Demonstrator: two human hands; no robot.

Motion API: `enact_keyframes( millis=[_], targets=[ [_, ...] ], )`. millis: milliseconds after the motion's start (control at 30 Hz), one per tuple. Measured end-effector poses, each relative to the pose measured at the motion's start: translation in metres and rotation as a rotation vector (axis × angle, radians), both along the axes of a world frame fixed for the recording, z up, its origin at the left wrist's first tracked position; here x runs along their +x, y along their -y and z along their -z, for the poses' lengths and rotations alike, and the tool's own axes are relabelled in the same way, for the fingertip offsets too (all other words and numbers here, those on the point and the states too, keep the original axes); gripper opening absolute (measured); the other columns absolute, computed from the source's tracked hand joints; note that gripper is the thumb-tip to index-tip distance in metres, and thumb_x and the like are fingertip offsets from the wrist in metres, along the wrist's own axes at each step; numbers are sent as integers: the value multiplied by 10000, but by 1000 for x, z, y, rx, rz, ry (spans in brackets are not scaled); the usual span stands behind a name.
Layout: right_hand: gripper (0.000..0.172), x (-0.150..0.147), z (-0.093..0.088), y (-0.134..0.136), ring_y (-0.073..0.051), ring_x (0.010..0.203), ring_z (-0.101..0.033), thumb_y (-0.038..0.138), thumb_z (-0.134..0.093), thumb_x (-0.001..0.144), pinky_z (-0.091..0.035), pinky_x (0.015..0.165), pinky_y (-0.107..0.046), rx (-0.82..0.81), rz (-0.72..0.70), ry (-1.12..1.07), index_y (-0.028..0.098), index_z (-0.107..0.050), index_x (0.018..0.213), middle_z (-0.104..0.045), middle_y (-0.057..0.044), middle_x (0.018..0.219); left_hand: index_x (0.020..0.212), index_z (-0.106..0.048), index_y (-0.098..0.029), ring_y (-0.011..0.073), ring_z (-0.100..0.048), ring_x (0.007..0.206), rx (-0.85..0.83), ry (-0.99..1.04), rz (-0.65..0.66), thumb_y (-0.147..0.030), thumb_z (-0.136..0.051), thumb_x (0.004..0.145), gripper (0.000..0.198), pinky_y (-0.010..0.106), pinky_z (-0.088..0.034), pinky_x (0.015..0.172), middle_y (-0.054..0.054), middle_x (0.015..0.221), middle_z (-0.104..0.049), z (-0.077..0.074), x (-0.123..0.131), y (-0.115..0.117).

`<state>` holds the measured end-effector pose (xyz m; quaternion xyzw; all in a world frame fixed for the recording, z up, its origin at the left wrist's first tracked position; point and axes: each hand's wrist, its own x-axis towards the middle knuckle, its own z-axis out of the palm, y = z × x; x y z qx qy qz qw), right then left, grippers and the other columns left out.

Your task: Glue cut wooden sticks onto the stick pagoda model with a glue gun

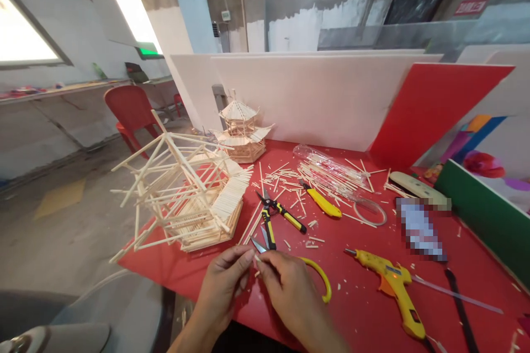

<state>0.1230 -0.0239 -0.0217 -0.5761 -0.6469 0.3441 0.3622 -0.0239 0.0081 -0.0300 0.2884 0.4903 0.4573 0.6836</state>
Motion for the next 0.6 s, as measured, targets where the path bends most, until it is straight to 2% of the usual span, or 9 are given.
enact_keyframes(
  millis=[100, 233, 433, 533, 600],
  targets=[
    [274, -18, -4, 2, -172, 760, -673, 414, -519, 952, -474, 683, -247, -8, -25, -97, 236, -723, 911, -748, -20, 850, 664, -667, -145, 24, -335, 355, -7, 63, -76, -428, -898, 538, 387, 140, -198, 354, -64, 412, -489, -7, -11, 3],
    [331, -32, -9, 2, -132, 627, -600, 406, -530, 947, -412, 590, -229, 13, -46, -86, 211, -708, 747, -691, 9, 682, 677, -626, -159, 24, -346, 348, 26, 104, -88, -461, -880, 578, 407, 129, -203, 358, -74, 390, -470, -16, -24, 5],
    [342, -44, -16, 4, -129, 646, -605, 396, -509, 962, -419, 592, -217, 26, -105, -148, 200, -711, 767, -691, 7, 701, 698, -622, -152, 21, -372, 393, 82, 112, -125, -407, -894, 577, 392, 127, -240, 388, -77, 457, -480, -20, -33, 7],
    [398, -49, -14, 5, -120, 598, -565, 374, -469, 982, -397, 579, -223, 87, -65, -101, 189, -657, 684, -637, 12, 630, 697, -625, -151, 16, -345, 382, 78, 128, -118, -397, -899, 566, 391, 127, -228, 379, -82, 445, -472, -20, -37, 6],
    [366, -53, -12, 5, -116, 595, -554, 350, -482, 979, -384, 583, -227, 158, -38, -59, 192, -646, 692, -625, 13, 633, 695, -622, -155, 12, -330, 372, 64, 168, -124, -384, -908, 550, 394, 125, -222, 369, -88, 442, -467, -20, -40, 5]
  ],
)
